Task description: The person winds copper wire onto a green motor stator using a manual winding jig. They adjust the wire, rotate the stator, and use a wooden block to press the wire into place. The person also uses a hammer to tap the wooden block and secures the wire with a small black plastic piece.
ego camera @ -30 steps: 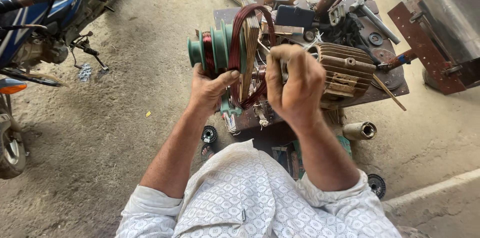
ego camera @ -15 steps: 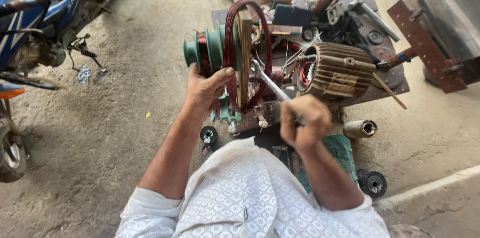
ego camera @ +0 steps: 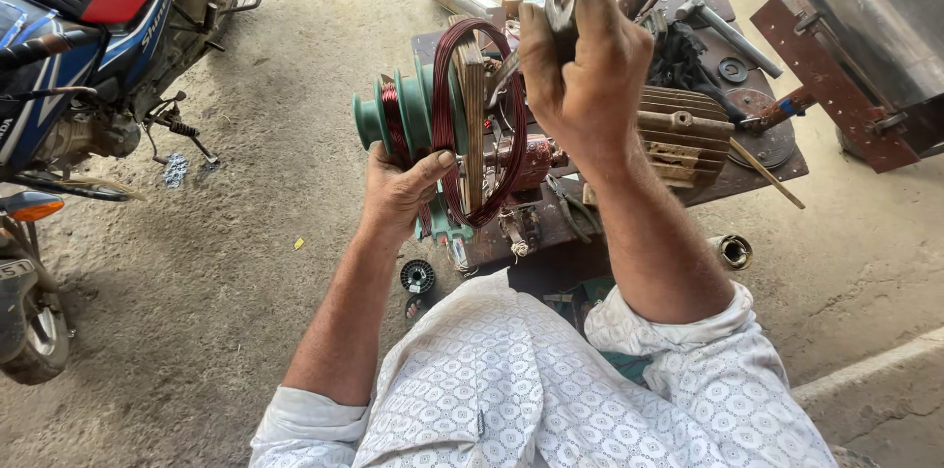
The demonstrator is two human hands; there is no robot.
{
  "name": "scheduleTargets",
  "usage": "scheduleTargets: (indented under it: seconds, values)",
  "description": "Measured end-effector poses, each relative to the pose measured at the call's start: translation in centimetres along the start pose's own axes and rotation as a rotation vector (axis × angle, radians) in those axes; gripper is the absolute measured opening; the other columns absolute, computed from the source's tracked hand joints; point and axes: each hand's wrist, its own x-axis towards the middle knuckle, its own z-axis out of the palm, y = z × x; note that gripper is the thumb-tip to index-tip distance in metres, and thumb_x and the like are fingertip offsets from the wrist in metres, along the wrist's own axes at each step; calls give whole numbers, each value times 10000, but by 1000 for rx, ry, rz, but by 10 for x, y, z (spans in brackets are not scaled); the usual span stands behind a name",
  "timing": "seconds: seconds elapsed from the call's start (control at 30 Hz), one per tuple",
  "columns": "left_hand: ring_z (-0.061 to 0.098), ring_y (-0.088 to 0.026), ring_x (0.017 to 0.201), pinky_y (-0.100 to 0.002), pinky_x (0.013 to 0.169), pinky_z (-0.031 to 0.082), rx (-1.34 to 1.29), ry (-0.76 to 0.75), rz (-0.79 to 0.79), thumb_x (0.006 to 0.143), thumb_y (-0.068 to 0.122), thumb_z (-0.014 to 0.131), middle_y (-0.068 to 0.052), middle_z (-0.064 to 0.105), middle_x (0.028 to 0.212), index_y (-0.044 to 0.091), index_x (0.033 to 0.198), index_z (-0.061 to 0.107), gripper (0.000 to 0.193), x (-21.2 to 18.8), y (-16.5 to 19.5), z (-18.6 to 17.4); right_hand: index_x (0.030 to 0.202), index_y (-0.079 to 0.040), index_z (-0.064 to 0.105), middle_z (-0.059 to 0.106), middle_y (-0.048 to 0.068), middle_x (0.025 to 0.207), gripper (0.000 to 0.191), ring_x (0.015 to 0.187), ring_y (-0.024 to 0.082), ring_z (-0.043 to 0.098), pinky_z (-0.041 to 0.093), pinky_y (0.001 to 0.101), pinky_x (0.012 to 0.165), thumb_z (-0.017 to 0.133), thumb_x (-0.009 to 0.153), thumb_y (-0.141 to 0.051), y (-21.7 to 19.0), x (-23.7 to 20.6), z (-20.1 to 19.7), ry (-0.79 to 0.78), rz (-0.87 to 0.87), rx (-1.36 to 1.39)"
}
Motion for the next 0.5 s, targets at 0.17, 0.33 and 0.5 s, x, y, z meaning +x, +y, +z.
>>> scheduleTargets:
  seconds: [0.17, 0.33, 0.5]
  values:
    - [636, -47, 598, -205, 450, 460, -18, 8, 6, 814, 149, 907, -54, 733, 821, 5, 1023, 708, 322, 0, 4, 6, 1333, -85, 585, 684, 9, 749, 249, 583, 92, 672, 541, 217, 466, 684, 1105, -70, -3, 21, 7, -107, 41, -32]
    - [747, -68, 704, -244, 592, 630, -28, 128, -37, 724, 138, 895, -47, 761, 868, 66, 1025, 674, 381, 1, 6, 9, 1296, -79, 517, 689, 6, 833, 195, 674, 90, 707, 558, 244, 565, 597, 1121, -54, 3, 17, 11, -131, 31, 115]
    - [611, -39, 534, -191, 395, 449, 2, 69, -48, 772, 155, 923, -58, 720, 774, 23, 1002, 686, 356, 8, 7, 2, 1103, -81, 509, 553, 27, 682, 120, 504, 91, 524, 394, 237, 397, 616, 1071, -38, -14, -35, 4, -21, -1, 3]
